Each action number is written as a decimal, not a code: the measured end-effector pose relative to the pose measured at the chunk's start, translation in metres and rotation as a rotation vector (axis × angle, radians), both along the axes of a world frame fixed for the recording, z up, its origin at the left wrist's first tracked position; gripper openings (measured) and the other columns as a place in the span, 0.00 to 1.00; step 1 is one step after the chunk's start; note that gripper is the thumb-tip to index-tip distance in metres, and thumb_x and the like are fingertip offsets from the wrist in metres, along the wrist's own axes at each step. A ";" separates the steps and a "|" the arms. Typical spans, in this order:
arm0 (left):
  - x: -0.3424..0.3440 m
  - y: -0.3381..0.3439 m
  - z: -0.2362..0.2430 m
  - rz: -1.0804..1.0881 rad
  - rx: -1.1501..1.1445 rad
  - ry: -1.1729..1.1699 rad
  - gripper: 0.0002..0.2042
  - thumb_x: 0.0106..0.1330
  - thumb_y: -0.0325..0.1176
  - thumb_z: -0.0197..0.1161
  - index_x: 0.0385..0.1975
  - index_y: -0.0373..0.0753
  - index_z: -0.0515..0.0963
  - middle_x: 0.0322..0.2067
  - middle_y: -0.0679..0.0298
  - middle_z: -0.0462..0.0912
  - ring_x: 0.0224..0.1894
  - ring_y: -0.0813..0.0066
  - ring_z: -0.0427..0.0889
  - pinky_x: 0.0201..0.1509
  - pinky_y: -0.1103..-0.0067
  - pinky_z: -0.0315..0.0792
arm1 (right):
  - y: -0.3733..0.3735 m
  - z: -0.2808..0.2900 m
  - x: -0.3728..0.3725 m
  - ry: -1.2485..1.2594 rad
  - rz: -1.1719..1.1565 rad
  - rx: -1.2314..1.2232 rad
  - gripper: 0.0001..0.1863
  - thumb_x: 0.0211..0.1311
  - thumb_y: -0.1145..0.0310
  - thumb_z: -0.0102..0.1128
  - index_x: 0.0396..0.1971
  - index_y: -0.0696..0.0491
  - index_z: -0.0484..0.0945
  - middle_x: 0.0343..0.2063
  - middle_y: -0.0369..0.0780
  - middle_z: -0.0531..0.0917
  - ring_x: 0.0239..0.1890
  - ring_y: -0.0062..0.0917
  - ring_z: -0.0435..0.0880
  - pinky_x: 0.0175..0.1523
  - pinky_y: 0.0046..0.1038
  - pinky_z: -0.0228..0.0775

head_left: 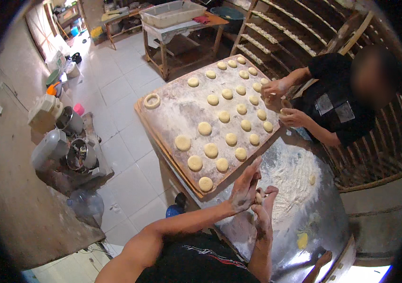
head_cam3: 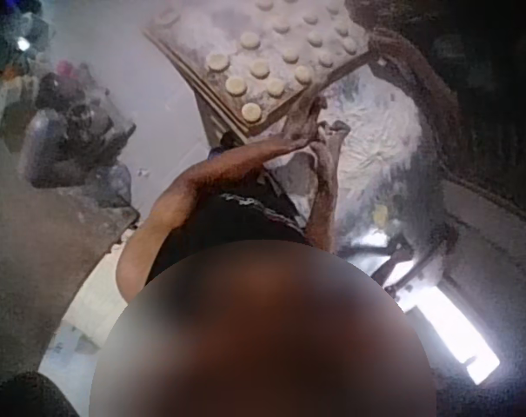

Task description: The person shapes small dough balls into rings by hand and places them on a wooden board. Another person works alongside, also shaping dough. The camera wearer briefly moves a wooden rack and returns to shaping dough.

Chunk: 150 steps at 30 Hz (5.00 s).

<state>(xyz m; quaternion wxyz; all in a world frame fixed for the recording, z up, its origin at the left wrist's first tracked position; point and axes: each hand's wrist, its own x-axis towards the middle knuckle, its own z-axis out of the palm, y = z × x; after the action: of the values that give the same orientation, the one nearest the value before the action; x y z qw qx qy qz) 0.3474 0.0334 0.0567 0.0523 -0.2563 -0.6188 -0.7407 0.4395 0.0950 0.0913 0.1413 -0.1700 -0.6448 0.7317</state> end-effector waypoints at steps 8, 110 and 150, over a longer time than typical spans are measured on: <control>0.045 -0.006 0.011 0.020 -0.127 0.166 0.24 0.73 0.31 0.44 0.68 0.41 0.51 0.31 0.57 0.70 0.31 0.66 0.71 0.39 0.72 0.70 | 0.007 -0.001 0.029 0.171 0.049 -0.169 0.24 0.48 0.70 0.51 0.44 0.44 0.52 0.25 0.32 0.62 0.26 0.16 0.62 0.31 0.19 0.54; -0.060 0.033 -0.038 -0.569 -0.712 0.419 0.18 0.54 0.32 0.63 0.46 0.37 0.73 0.45 0.53 0.75 0.47 0.52 0.73 0.53 0.64 0.67 | 0.096 -0.052 0.042 -0.539 -0.522 1.165 0.37 0.52 0.71 0.68 0.63 0.47 0.61 0.25 0.39 0.81 0.31 0.34 0.81 0.47 0.40 0.67; 0.029 0.035 -0.004 -0.099 -0.010 -0.587 0.24 0.67 0.29 0.50 0.64 0.43 0.58 0.24 0.63 0.71 0.29 0.73 0.72 0.36 0.76 0.69 | 0.037 -0.008 0.036 -0.053 -0.169 -0.206 0.32 0.34 0.81 0.53 0.43 0.49 0.52 0.30 0.33 0.63 0.29 0.17 0.65 0.40 0.16 0.62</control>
<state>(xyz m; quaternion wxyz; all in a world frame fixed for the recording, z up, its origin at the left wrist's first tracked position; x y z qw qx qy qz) 0.3762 0.0685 0.0529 -0.1665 -0.0611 -0.5978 -0.7818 0.4753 0.1318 0.0836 0.1673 -0.2566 -0.5533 0.7746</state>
